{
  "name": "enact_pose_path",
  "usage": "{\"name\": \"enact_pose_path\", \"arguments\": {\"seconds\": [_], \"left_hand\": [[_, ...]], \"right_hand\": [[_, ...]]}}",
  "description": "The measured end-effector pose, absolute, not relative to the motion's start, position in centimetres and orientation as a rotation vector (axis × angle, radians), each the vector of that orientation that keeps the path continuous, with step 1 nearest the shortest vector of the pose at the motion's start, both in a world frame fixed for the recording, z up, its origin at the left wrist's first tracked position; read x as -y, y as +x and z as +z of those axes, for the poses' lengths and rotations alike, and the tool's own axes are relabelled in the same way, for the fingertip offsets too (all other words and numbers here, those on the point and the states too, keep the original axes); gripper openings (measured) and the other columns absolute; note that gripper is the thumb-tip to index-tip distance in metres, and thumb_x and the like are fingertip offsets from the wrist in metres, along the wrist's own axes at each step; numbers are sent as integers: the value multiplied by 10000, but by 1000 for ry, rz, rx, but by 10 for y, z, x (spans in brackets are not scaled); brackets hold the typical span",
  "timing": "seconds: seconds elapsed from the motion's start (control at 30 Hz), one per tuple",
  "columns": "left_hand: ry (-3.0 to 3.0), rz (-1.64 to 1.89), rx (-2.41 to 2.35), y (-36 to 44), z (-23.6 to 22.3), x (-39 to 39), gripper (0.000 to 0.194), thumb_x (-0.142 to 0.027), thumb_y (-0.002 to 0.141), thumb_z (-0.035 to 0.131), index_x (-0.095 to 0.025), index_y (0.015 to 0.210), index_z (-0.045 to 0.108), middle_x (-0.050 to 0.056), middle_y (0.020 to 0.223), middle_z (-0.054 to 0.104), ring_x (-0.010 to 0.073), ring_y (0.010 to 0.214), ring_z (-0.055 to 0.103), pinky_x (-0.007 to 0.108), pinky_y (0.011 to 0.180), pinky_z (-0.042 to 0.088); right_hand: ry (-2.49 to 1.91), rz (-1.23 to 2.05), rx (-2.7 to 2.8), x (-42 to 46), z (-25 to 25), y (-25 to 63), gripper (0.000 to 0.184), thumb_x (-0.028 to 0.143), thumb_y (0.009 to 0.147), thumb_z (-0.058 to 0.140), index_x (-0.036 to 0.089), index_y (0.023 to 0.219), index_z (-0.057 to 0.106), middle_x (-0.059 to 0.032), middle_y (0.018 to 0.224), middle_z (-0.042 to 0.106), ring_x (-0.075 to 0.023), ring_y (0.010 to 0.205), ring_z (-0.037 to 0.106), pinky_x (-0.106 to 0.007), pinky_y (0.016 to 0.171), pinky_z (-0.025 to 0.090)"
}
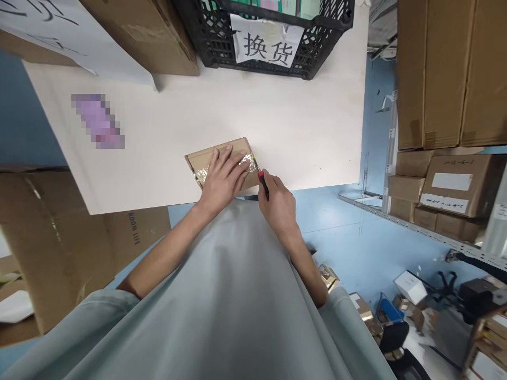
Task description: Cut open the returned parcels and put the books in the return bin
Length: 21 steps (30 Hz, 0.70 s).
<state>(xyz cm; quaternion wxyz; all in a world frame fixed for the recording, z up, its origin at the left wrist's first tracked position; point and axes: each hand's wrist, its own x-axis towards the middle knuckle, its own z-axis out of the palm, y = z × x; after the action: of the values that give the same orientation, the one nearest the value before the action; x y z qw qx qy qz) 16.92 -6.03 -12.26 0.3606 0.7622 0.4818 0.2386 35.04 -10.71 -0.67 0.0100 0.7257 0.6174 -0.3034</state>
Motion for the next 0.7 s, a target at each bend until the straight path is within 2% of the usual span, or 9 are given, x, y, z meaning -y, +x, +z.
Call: {"name": "enact_pose_path", "arguments": {"seconds": [0.33,0.53,0.7], "left_hand": [[1900,673,-1201,170,-125,64,428,-391,1178,479,-334,1554,674,87,1695,632,362,1757,324,750,1454,95],[1869,722,-1169,169,-127,68,437,-413,1182,451,-343,1561,658,77,1711,616,352,1764,308,734,1458,90],[1853,734,-1150,170,-128,66,432,-400,1183,444,-340,1547,667,77,1717,612,336,1767,304,702,1467,84]], "right_hand": [[2164,-772,-1724,94,-6,322,573,252,1199,299,180,1736,485,-199,1459,715,-297,1196,765,-357,926,600],[2110,-602,-1546,89,-1,296,589,263,1212,310,218,1795,380,-218,1494,653,-279,1086,805,-365,893,639],[2102,-525,-1525,81,-1,285,562,246,1214,297,189,1767,385,-228,1447,663,-268,1056,827,-338,863,632]]}}
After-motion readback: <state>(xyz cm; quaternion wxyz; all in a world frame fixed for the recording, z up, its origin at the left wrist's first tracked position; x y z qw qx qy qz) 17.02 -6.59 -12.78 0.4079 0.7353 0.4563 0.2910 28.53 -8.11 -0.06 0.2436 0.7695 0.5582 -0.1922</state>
